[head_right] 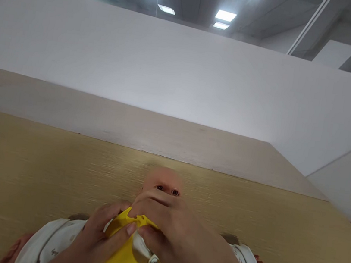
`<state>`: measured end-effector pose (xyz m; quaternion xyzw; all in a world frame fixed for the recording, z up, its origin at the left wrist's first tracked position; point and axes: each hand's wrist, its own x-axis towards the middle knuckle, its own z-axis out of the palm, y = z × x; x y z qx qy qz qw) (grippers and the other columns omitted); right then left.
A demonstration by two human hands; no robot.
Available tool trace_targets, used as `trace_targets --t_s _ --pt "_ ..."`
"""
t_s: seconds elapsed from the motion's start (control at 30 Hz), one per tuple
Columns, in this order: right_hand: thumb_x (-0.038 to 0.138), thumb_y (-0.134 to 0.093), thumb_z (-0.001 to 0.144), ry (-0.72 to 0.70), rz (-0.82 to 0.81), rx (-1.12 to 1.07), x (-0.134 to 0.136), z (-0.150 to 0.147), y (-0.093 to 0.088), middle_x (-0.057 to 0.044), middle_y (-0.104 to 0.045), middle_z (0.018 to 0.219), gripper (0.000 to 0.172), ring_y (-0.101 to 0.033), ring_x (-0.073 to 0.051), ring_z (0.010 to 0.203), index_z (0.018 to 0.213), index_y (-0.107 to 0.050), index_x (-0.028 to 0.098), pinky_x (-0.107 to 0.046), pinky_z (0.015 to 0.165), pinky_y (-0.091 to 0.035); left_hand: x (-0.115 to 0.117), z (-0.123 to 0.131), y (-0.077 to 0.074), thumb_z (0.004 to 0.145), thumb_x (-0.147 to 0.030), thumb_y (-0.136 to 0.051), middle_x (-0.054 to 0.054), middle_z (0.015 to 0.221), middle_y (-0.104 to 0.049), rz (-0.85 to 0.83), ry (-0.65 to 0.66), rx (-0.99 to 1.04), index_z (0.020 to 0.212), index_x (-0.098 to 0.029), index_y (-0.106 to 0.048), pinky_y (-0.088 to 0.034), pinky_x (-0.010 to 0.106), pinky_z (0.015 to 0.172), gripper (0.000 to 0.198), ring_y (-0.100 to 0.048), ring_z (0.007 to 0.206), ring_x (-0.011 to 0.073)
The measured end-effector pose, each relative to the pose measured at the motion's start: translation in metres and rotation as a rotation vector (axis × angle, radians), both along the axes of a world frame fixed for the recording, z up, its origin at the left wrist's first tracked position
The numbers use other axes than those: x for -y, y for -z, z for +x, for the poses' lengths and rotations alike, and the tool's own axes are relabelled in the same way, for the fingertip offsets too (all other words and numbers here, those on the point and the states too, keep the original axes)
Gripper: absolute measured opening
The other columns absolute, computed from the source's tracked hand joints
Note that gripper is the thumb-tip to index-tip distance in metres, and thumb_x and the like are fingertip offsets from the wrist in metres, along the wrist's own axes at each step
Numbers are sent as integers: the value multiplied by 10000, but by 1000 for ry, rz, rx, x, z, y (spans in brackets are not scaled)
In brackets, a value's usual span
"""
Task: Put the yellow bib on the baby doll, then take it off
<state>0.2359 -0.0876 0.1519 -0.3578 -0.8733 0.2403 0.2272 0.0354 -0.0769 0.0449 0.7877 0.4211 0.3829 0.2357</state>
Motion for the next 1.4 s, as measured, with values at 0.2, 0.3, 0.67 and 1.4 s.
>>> trace_targets --t_s 0.2,0.3,0.67,1.4 --pt "180 -487 922 13 36 -9 -3 -1 1 -43 -601 1085 188 -529 -143 1091 1084 -575 218 -252 910 -463 1 0 -2 846 -327 -571 39 852 -703 -73 -18 67 939 -218 -668 -519 267 693 174 -642 777 177" --pt "156 -499 911 50 33 16 -4 0 2 -44 -591 1129 237 -516 -155 1127 1122 -573 232 -257 928 -456 1 -2 -2 840 -324 -587 55 914 -710 -63 5 92 1007 -220 -677 -531 278 726 217 -650 829 193" --pt "184 -471 933 98 -34 39 -4 -1 4 3 -620 1076 186 -560 -124 1003 1078 -573 240 -240 849 -448 0 -2 -5 904 -302 -504 74 1098 -697 -98 87 66 1176 -235 -624 -526 315 857 304 -649 950 202" --pt "184 -521 900 155 -21 85 -2 4 1 17 -615 1029 150 -563 -118 932 1024 -592 229 -233 791 -422 0 -3 -10 861 -266 -561 81 974 -716 -53 135 129 1035 -221 -699 -547 330 818 227 -661 917 231"
